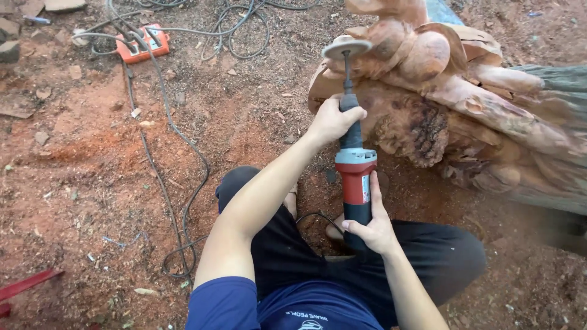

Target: Using a power sander to smooth and shape a large wooden sculpture.

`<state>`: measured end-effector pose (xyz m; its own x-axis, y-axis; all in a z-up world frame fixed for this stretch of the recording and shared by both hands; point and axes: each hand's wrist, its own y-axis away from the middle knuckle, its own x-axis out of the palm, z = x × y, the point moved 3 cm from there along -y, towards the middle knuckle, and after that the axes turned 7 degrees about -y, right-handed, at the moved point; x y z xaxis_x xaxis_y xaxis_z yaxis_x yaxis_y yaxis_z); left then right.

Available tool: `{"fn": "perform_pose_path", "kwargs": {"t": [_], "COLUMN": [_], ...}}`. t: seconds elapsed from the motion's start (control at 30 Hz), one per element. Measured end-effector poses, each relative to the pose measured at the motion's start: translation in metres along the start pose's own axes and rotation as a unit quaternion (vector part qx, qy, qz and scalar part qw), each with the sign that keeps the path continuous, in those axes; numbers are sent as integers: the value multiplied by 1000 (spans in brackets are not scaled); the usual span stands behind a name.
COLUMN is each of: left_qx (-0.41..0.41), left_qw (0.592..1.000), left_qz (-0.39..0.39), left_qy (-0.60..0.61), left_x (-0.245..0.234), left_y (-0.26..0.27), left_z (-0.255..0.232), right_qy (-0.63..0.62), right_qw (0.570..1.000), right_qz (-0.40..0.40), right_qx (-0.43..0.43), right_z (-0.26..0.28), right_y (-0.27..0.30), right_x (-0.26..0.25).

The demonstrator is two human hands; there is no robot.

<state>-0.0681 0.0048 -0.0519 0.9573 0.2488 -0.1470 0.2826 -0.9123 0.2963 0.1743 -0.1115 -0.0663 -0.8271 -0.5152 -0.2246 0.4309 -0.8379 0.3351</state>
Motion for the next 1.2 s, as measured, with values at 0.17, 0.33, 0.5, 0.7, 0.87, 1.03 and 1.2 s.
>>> {"fn": "perform_pose_path", "kwargs": {"t": [0.17,0.33,0.5,0.7,0.87,1.03,1.2], "left_qx": [8,12,-4,-22,-56,-82,-46], "left_qw": [998,996,993,988,983,979,989], "left_qz": [-54,-82,-107,-103,-113,-95,-62], "left_qy": [11,17,55,108,135,160,125], "left_x": [1,-2,6,4,-1,-6,-17], "left_y": [-16,-17,-14,-15,-28,-33,-29], "left_z": [7,13,21,30,56,59,37], "right_qy": [32,58,89,115,132,162,183], "right_qw": [999,998,995,991,987,981,978], "right_qz": [19,24,49,60,72,61,25], "right_qx": [-12,-7,14,33,60,91,96], "right_z": [18,27,27,42,66,63,69], "right_y": [-14,-16,-8,-9,-13,-16,-17], "right_x": [-4,-8,-18,-21,-10,0,5]}}
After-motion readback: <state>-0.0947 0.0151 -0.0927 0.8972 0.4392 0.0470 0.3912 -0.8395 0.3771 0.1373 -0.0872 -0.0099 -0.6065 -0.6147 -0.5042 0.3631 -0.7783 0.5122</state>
